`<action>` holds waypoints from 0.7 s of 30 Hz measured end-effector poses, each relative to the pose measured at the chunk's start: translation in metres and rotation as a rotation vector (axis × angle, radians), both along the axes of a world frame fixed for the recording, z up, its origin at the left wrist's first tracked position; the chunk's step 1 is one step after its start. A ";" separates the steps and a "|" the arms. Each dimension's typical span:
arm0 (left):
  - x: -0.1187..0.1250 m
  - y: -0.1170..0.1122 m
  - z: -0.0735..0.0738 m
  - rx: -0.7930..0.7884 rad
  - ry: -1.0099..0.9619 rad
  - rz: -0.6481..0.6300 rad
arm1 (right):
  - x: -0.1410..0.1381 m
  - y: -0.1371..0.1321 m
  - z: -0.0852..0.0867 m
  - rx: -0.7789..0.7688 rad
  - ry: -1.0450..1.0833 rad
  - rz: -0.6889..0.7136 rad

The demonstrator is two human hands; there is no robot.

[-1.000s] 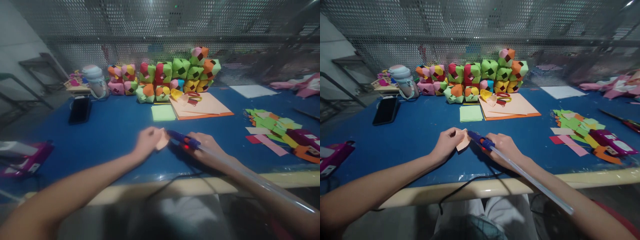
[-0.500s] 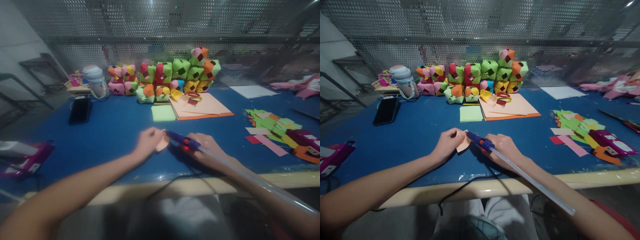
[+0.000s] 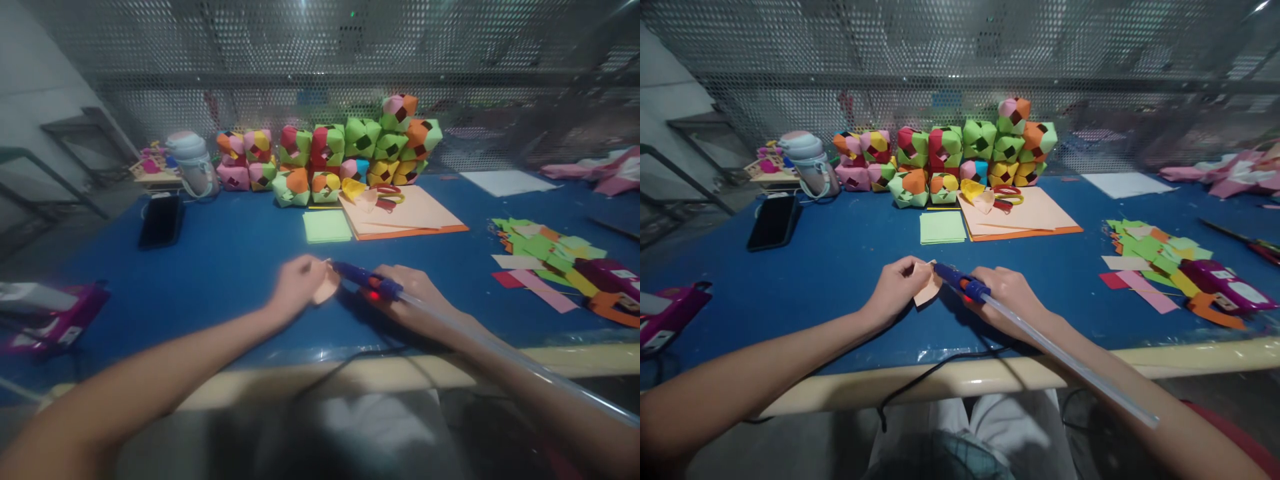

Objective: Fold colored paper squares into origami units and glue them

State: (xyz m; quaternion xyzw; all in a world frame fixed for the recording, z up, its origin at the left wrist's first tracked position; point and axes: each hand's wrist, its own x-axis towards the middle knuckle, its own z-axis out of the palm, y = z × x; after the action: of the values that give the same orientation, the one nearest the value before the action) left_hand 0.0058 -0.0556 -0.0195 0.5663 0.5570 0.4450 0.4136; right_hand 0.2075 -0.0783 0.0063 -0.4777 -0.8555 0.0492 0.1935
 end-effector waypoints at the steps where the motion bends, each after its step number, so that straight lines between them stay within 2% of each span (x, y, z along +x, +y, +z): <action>1: 0.000 0.000 0.000 0.006 0.002 -0.002 | 0.001 0.000 0.000 -0.001 -0.005 -0.004; 8: 0.000 0.000 0.000 0.021 0.019 -0.015 | 0.001 0.000 -0.002 0.017 0.011 0.024; 14: 0.000 -0.001 -0.001 0.015 0.021 0.004 | 0.002 0.000 0.000 -0.046 -0.029 -0.035; 21: -0.001 -0.001 0.001 0.009 -0.012 -0.010 | 0.003 0.000 -0.001 -0.037 -0.012 -0.036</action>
State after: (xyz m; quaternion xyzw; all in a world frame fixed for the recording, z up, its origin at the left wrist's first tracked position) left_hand 0.0051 -0.0570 -0.0189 0.5682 0.5497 0.4488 0.4166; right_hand 0.2110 -0.0787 0.0053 -0.4971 -0.8467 0.0589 0.1804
